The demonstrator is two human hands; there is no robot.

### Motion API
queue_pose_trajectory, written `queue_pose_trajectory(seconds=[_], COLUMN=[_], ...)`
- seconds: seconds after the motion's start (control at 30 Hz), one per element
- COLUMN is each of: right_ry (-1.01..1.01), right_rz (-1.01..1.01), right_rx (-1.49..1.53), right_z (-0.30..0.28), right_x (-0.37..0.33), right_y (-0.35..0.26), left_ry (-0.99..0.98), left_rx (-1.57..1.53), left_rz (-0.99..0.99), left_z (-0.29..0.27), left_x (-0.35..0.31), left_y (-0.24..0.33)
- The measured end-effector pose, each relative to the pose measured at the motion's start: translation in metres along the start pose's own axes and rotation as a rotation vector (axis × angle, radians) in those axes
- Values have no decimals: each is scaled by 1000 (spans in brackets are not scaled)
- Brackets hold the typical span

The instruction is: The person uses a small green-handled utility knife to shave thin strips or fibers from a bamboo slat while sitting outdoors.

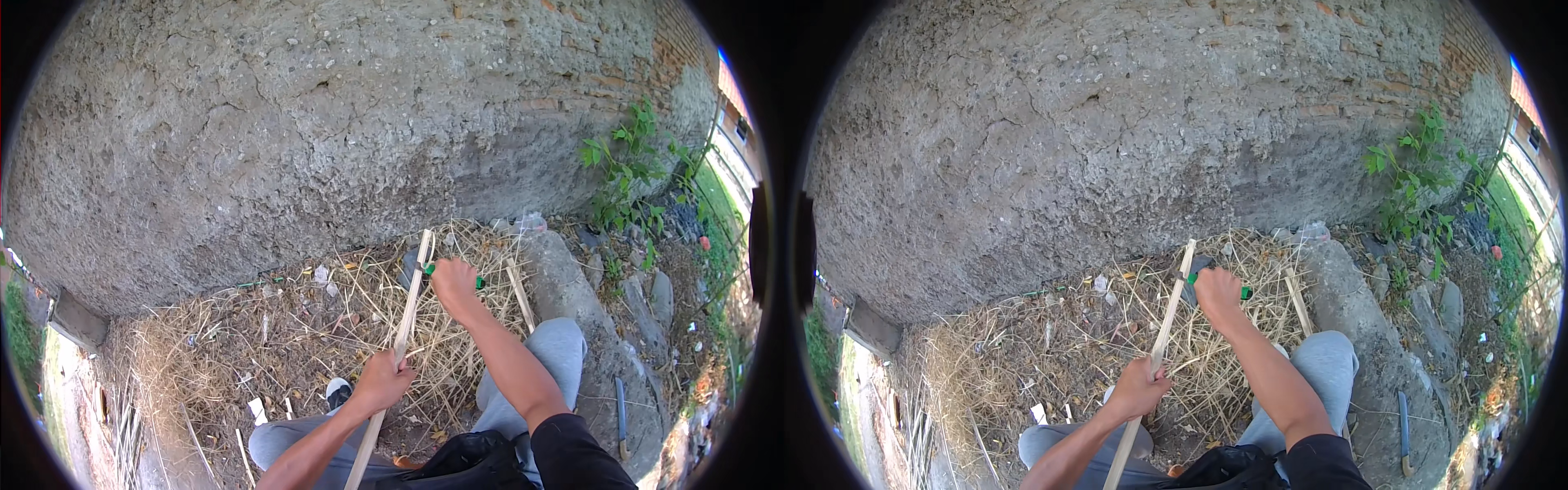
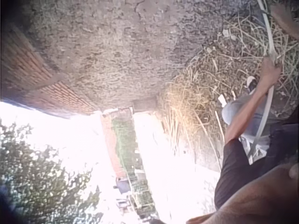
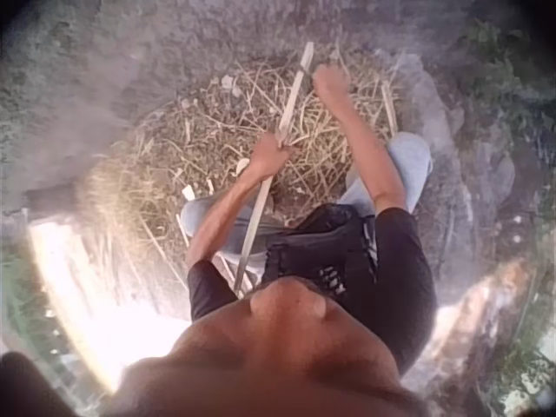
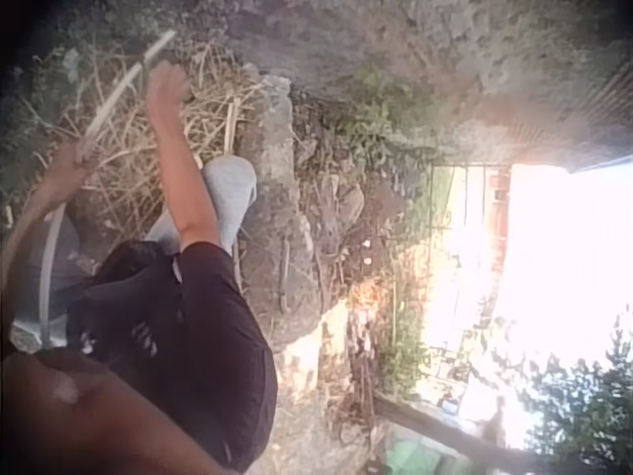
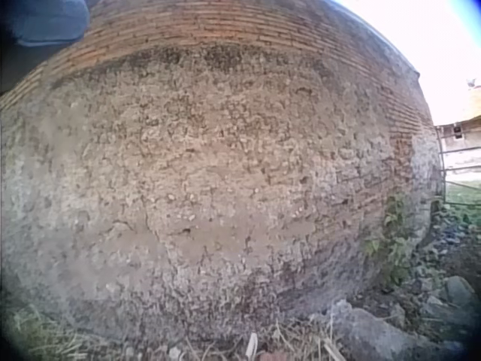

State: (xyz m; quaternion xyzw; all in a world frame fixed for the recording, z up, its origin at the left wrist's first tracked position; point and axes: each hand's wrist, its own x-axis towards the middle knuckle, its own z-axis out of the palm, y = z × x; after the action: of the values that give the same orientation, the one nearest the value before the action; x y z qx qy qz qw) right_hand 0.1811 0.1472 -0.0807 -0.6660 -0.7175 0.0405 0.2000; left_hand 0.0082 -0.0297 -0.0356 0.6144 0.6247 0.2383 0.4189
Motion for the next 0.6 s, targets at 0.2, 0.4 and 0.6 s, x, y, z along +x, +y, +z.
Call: queue_pose_trajectory(seconds=[0.2,0.4,0.6], right_ry=[-64,-146,-150], right_rz=[94,364,254], right_rx=[-17,-24,192], right_z=[21,31,-13], right_x=[13,18,-8], right_y=[21,88,7], left_ry=[-77,-243,-114], left_rx=[35,-212,-308], left_rz=[29,-160,-332], left_z=[-4,-24,-47], left_x=[-26,-48,-17], left_y=[-27,-29,-20])
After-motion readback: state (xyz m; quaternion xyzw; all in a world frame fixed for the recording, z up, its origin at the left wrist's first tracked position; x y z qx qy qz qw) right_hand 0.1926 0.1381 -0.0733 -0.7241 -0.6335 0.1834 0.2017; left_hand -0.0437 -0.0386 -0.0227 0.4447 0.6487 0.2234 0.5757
